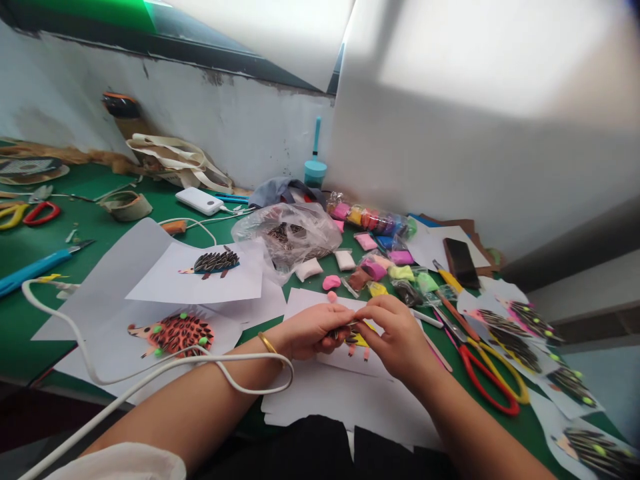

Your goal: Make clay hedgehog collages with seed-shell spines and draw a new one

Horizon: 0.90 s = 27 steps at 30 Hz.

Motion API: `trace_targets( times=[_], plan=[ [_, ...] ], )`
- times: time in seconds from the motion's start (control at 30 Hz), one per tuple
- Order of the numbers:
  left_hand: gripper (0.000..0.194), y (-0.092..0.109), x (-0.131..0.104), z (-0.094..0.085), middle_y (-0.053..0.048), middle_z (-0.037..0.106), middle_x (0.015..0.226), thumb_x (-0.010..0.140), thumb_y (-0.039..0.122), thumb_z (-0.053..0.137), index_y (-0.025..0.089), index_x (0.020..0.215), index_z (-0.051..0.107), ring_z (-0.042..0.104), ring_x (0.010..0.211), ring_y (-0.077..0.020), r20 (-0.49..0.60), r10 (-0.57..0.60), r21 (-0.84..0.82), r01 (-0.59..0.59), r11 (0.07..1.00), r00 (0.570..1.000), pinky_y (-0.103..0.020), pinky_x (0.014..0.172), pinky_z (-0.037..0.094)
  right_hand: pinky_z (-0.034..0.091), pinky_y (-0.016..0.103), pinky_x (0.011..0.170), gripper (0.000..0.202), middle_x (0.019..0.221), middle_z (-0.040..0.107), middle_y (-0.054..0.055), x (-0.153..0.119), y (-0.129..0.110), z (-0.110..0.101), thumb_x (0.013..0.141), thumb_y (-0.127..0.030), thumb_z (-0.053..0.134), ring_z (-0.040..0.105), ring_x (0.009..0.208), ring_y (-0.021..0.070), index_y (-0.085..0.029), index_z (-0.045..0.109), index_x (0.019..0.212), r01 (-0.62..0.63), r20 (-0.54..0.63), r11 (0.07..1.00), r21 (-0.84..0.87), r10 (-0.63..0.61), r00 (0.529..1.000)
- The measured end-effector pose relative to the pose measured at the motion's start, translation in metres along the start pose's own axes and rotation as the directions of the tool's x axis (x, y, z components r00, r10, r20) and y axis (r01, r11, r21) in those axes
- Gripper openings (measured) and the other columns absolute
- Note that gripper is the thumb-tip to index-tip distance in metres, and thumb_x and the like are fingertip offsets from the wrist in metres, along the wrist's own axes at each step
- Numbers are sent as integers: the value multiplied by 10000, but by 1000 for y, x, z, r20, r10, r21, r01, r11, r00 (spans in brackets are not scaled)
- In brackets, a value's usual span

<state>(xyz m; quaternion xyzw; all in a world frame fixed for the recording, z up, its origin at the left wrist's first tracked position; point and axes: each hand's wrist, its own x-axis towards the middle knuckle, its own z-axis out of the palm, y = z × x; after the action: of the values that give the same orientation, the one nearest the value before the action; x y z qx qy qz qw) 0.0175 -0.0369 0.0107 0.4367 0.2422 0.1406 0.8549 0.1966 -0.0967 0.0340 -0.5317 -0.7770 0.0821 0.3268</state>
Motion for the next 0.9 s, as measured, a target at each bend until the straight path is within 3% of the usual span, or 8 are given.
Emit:
trace_targets(
  times=[0.2, 0.37, 0.5, 0.67, 0.8, 0.9],
  plan=[
    [423, -1, 0, 2, 40, 498, 623, 790, 547, 646, 163, 759, 471, 309, 411, -21, -81, 89, 112, -80, 991, 993, -186, 393, 137, 457, 328, 732, 82, 848, 624, 53, -3, -7, 3, 878, -235, 616, 571, 815, 202, -219, 693, 900, 28, 29, 999, 37, -29, 999],
    [422, 0, -1, 1, 46, 498, 599, 791, 541, 649, 164, 734, 468, 288, 404, -20, -68, 92, 117, -84, 990, 993, -190, 391, 126, 464, 326, 723, 122, 842, 637, 48, -6, -6, 0, 911, -251, 577, 581, 805, 194, -234, 690, 954, 40, 23, 995, 92, -42, 999],
    [381, 0, 2, -3, 58, 462, 562, 826, 510, 624, 154, 764, 504, 281, 384, -9, -151, 101, 40, -96, 995, 983, -169, 393, 126, 477, 339, 753, 117, 880, 655, 54, -11, 9, -3, 925, -249, 541, 599, 837, 203, -222, 655, 925, -50, -7, 994, 102, 51, 999],
    [327, 3, 8, -10, 69, 437, 587, 814, 464, 647, 158, 817, 531, 288, 380, -7, -339, 138, -32, -158, 987, 930, -163, 381, 122, 467, 386, 877, 215, 1091, 664, 72, -24, 32, 0, 947, -273, 473, 601, 1007, 235, -236, 601, 1116, -209, 46, 974, 86, 206, 978],
    [309, 2, 11, -13, 65, 429, 616, 828, 448, 635, 153, 838, 541, 299, 392, -5, -419, 133, -43, -166, 985, 898, -161, 378, 115, 485, 337, 751, 156, 989, 675, 52, -34, 33, 3, 937, -302, 479, 624, 884, 213, -234, 596, 1014, -369, 168, 918, 142, 346, 923],
    [292, 0, 14, -14, 68, 418, 609, 842, 435, 620, 154, 834, 540, 290, 387, -4, -435, 128, -47, -165, 985, 891, -161, 377, 112, 472, 320, 745, 98, 922, 654, 39, -40, 32, 6, 900, -280, 520, 605, 859, 202, -224, 599, 919, -332, 163, 929, 166, 306, 938]
  ],
)
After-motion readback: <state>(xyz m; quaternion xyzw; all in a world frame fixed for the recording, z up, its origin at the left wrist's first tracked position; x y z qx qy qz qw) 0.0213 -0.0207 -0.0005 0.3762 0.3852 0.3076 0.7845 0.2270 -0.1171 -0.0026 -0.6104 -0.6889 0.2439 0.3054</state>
